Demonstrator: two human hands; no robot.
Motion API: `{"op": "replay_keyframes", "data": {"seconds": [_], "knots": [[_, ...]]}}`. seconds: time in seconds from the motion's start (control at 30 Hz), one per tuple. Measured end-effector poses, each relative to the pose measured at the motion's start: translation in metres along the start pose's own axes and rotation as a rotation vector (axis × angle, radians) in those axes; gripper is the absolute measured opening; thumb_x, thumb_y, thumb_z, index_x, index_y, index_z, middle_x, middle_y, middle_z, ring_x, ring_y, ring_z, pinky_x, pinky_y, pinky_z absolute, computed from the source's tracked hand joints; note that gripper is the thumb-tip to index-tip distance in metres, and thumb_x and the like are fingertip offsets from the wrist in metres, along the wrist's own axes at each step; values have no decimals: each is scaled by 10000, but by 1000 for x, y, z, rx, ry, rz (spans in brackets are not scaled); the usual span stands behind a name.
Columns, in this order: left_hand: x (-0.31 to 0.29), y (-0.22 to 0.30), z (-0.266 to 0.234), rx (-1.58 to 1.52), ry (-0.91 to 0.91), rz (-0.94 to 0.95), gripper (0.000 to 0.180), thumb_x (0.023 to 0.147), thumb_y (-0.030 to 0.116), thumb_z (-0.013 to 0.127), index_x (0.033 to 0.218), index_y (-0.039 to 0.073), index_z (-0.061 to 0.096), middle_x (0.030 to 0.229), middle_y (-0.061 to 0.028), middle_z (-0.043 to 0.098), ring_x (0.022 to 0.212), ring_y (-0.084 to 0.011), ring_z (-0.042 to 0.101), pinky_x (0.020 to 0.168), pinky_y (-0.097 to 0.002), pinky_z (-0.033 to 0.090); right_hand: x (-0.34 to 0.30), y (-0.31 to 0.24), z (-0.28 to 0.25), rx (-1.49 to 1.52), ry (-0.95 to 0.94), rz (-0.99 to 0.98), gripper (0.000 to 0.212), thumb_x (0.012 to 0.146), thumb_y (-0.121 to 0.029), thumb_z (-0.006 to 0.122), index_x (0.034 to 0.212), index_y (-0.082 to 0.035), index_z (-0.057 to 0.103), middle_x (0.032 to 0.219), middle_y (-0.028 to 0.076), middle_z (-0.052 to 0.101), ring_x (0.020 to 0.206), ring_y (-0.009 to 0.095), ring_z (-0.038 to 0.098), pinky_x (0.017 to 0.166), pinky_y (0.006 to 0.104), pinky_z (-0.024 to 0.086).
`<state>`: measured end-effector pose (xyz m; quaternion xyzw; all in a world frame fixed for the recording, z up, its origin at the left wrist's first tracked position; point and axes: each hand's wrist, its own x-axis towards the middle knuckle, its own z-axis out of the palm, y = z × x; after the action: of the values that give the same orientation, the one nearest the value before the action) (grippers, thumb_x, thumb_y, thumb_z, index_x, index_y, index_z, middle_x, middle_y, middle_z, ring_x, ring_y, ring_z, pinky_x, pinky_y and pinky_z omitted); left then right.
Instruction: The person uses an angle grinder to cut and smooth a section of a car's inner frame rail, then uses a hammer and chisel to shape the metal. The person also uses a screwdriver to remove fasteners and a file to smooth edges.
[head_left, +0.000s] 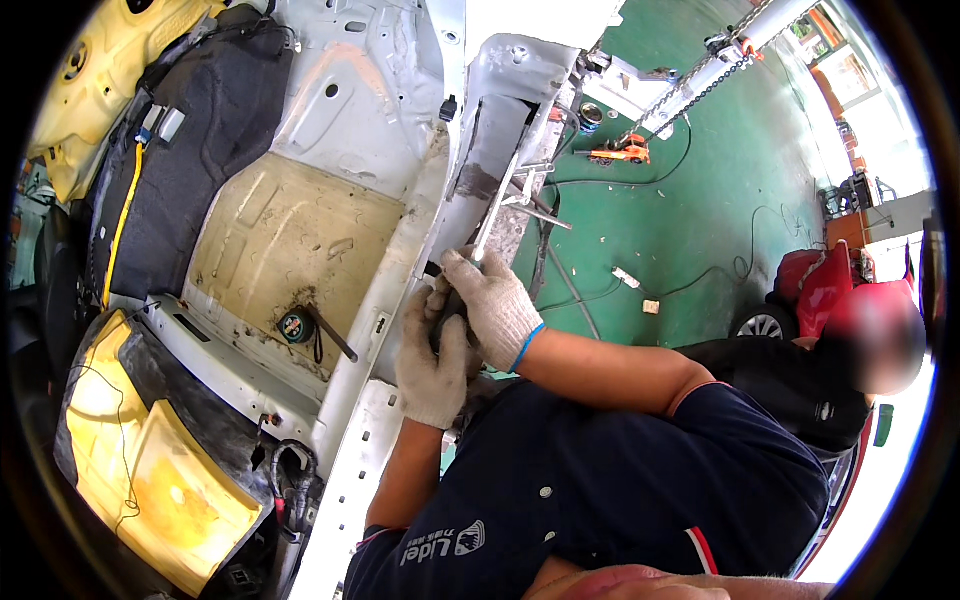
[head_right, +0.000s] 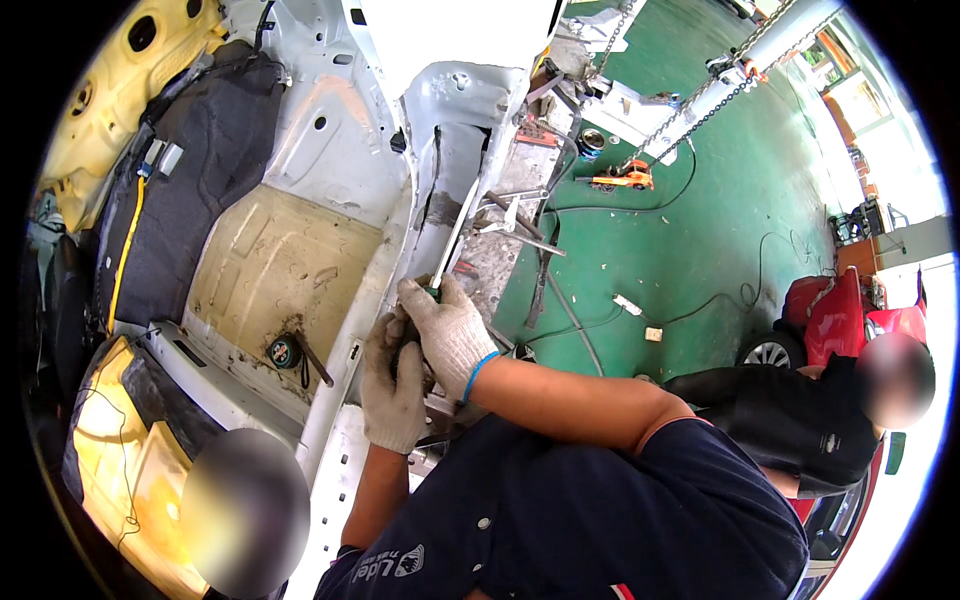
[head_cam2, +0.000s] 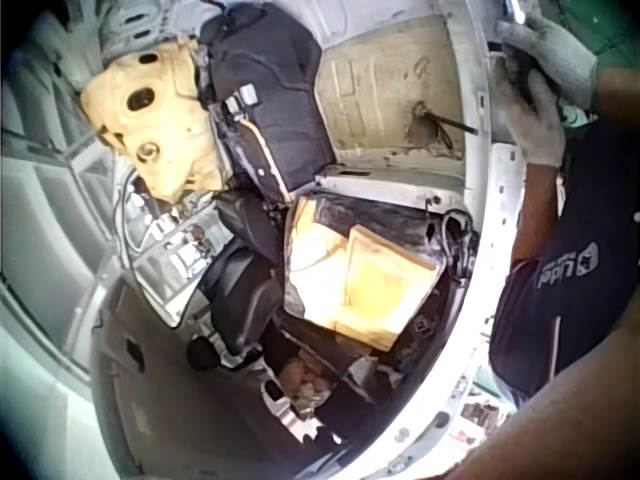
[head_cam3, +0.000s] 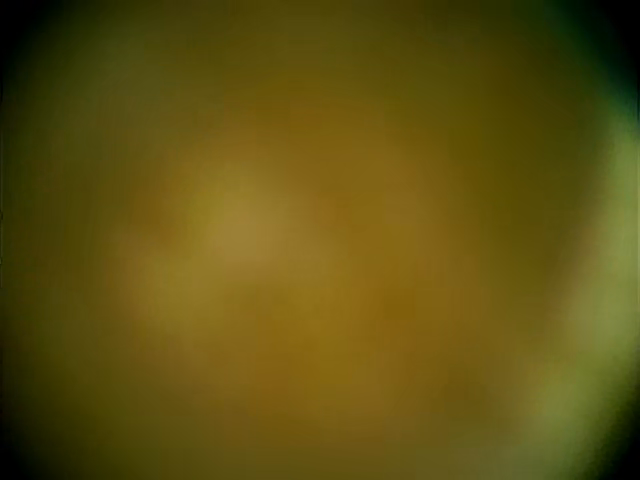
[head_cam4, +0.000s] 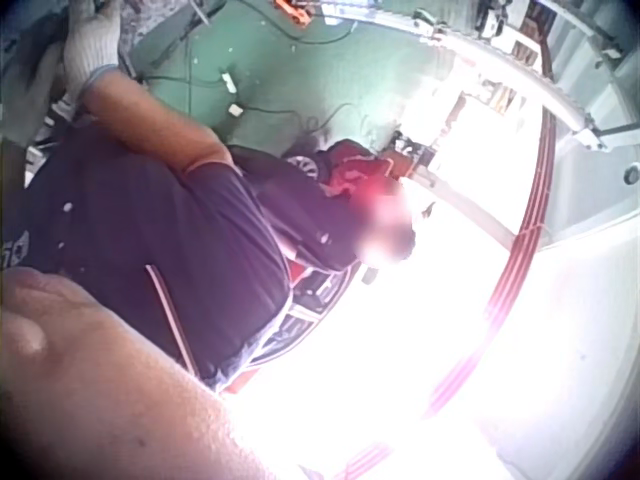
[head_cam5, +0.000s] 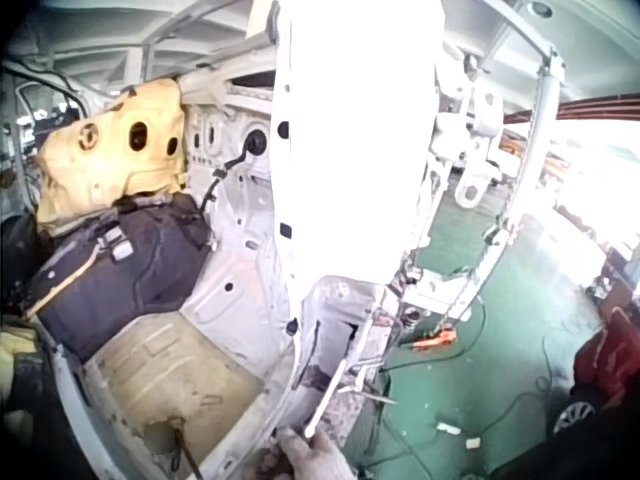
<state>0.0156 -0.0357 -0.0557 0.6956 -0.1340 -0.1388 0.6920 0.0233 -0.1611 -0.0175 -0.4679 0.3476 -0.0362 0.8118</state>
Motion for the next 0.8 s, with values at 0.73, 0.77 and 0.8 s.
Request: {"op": "replay_keyframes", "data": {"seconds": [0.73, 0.77, 0.8], "knots": [[12, 34, 5, 290, 79, 45, 523, 952, 139, 750, 1422, -14, 578, 1176, -183, 712, 1070, -273, 712, 966, -378, 559, 2, -29, 5, -84, -108, -2, 215, 1046, -190, 625, 1086, 19, 585, 818, 68, 609, 688, 169, 647, 651, 328, 553], [15, 31, 2, 315, 106, 84, 532, 936, 185, 781, 1403, 5, 600, 1102, -175, 724, 997, -283, 732, 906, -379, 585, 5, -28, 9, -71, -126, -3, 213, 1047, -193, 623, 1071, 16, 587, 817, 63, 604, 689, 167, 644, 651, 326, 551], [21, 33, -2, 295, 71, 29, 503, 947, 128, 746, 1404, -16, 591, 1144, -167, 712, 1039, -254, 705, 952, -365, 560, 7, -27, 13, -55, -138, -6, 212, 1047, -196, 622, 1056, 13, 588, 816, 59, 599, 691, 166, 641, 652, 325, 549]]}}
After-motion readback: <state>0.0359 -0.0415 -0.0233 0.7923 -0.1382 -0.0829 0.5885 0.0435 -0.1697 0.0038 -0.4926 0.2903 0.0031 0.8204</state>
